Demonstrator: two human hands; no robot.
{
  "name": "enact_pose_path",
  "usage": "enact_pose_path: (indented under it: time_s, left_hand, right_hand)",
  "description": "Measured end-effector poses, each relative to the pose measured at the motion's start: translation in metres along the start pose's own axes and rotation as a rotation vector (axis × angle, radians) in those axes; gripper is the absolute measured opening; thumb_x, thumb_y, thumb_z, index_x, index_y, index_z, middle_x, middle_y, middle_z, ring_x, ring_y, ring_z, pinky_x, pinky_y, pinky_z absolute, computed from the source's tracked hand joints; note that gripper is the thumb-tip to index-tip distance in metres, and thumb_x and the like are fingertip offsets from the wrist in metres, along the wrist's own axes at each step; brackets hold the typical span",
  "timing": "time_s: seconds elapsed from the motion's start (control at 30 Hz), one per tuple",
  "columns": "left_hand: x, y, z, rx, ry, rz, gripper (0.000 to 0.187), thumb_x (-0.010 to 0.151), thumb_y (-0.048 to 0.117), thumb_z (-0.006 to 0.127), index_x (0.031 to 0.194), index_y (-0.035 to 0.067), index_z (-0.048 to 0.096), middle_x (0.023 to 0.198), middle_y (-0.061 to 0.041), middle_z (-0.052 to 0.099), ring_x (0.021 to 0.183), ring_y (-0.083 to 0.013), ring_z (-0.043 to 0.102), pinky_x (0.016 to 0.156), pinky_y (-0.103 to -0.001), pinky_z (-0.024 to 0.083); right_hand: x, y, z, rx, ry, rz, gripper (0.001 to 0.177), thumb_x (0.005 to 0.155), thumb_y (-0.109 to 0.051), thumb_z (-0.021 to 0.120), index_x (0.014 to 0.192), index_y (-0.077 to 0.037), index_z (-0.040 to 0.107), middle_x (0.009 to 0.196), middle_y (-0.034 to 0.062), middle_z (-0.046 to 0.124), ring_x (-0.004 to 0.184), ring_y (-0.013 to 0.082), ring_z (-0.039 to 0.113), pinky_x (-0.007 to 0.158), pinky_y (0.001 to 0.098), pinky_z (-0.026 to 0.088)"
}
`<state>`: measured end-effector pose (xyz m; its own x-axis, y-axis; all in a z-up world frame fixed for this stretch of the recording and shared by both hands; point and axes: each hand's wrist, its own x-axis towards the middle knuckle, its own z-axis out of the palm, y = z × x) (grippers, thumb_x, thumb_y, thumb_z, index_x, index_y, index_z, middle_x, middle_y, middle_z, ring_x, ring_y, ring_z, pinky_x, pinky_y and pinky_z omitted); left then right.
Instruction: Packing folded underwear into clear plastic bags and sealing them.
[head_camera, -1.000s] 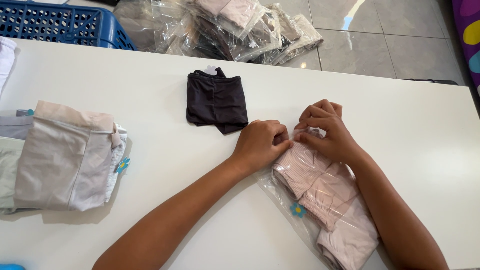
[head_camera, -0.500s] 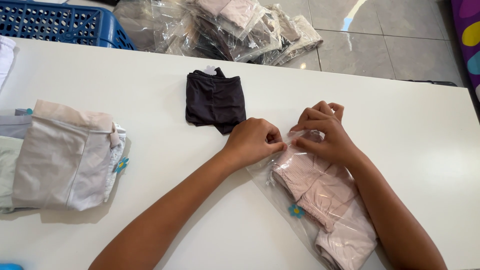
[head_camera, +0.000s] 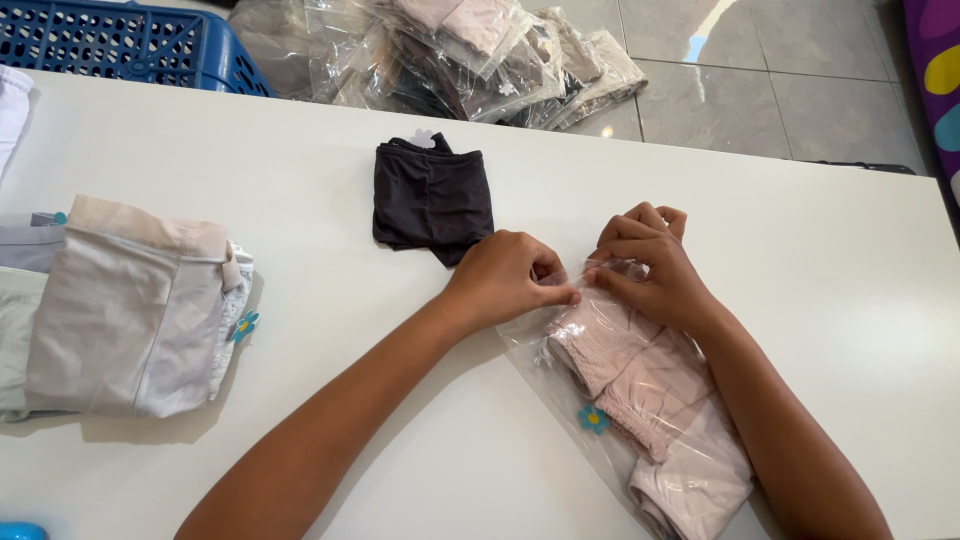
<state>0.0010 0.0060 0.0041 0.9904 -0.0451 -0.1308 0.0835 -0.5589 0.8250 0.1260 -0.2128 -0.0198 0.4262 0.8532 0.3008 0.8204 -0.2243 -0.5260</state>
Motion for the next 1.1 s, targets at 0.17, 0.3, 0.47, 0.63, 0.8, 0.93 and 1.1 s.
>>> enact_pose_path:
  time_s: [0.17, 0.3, 0.47, 0.63, 0.8, 0.93, 1.1]
  left_hand:
    - [0.008, -0.011, 0.012, 0.064, 0.0, -0.017, 0.016, 0.085, 0.034, 0.071, 0.086, 0.022, 0.081, 0.075, 0.0, 0.076, 0.084, -0.0256, 0.076, 0.076, -0.038, 0.058]
    - [0.009, -0.011, 0.015, 0.093, 0.022, -0.002, 0.016, 0.087, 0.032, 0.071, 0.088, 0.019, 0.081, 0.077, -0.002, 0.076, 0.084, -0.0291, 0.075, 0.075, -0.041, 0.058]
    - [0.012, -0.009, 0.015, 0.132, 0.053, -0.029, 0.014, 0.088, 0.035, 0.07, 0.088, 0.025, 0.08, 0.086, 0.008, 0.079, 0.084, -0.0167, 0.073, 0.069, -0.041, 0.05]
    - [0.008, -0.007, 0.028, 0.172, 0.123, -0.049, 0.026, 0.098, 0.02, 0.041, 0.107, 0.016, 0.065, 0.107, 0.0, 0.073, 0.083, -0.0299, 0.068, 0.069, -0.047, 0.047]
    - [0.01, -0.019, 0.057, 0.424, 0.361, 0.14, 0.022, 0.105, 0.025, 0.044, 0.093, 0.012, 0.057, 0.076, 0.0, 0.065, 0.048, -0.0257, 0.055, 0.046, -0.041, 0.039]
    - [0.008, -0.02, 0.057, 0.504, 0.394, 0.151, 0.02, 0.107, 0.029, 0.045, 0.096, 0.013, 0.051, 0.077, 0.002, 0.065, 0.043, -0.0267, 0.053, 0.037, -0.04, 0.036]
    - [0.011, -0.019, 0.055, 0.533, 0.387, 0.151, 0.022, 0.106, 0.031, 0.046, 0.096, 0.013, 0.052, 0.076, 0.003, 0.065, 0.043, -0.0255, 0.054, 0.036, -0.039, 0.035]
  right_hand:
    - [0.005, -0.014, -0.003, 0.016, 0.012, -0.011, 0.033, 0.089, -0.045, 0.078, 0.099, -0.014, 0.077, 0.087, 0.0, 0.06, 0.091, 0.0182, 0.048, 0.101, 0.0494, 0.02]
    - [0.006, -0.024, -0.019, -0.135, 0.044, -0.009, 0.05, 0.091, -0.054, 0.07, 0.128, -0.021, 0.072, 0.118, 0.0026, 0.063, 0.119, 0.0255, 0.05, 0.108, 0.0518, 0.022]
    - [-0.014, -0.077, -0.059, -0.165, -0.075, -0.111, 0.052, 0.099, -0.043, 0.058, 0.144, -0.017, 0.057, 0.154, 0.009, 0.053, 0.153, 0.0384, 0.037, 0.122, 0.0598, 0.03]
    - [-0.082, -0.089, -0.046, -0.497, -0.312, -0.032, 0.084, 0.081, -0.077, 0.059, 0.154, -0.041, 0.043, 0.171, 0.0031, 0.027, 0.159, 0.0475, 0.008, 0.114, 0.0727, 0.017]
    - [-0.108, -0.083, -0.019, -0.42, -0.26, 0.018, 0.094, 0.076, -0.089, 0.048, 0.156, -0.042, 0.038, 0.174, 0.006, 0.016, 0.159, 0.0502, -0.002, 0.118, 0.0767, 0.004]
    - [-0.105, -0.082, -0.011, -0.414, -0.251, 0.017, 0.085, 0.077, -0.088, 0.047, 0.151, -0.046, 0.047, 0.172, 0.0047, 0.023, 0.156, 0.055, 0.001, 0.115, 0.0771, 0.01]
    - [-0.104, -0.079, -0.008, -0.42, -0.261, 0.029, 0.084, 0.078, -0.087, 0.046, 0.152, -0.048, 0.044, 0.172, 0.0035, 0.023, 0.156, 0.055, 0.003, 0.112, 0.0763, 0.014]
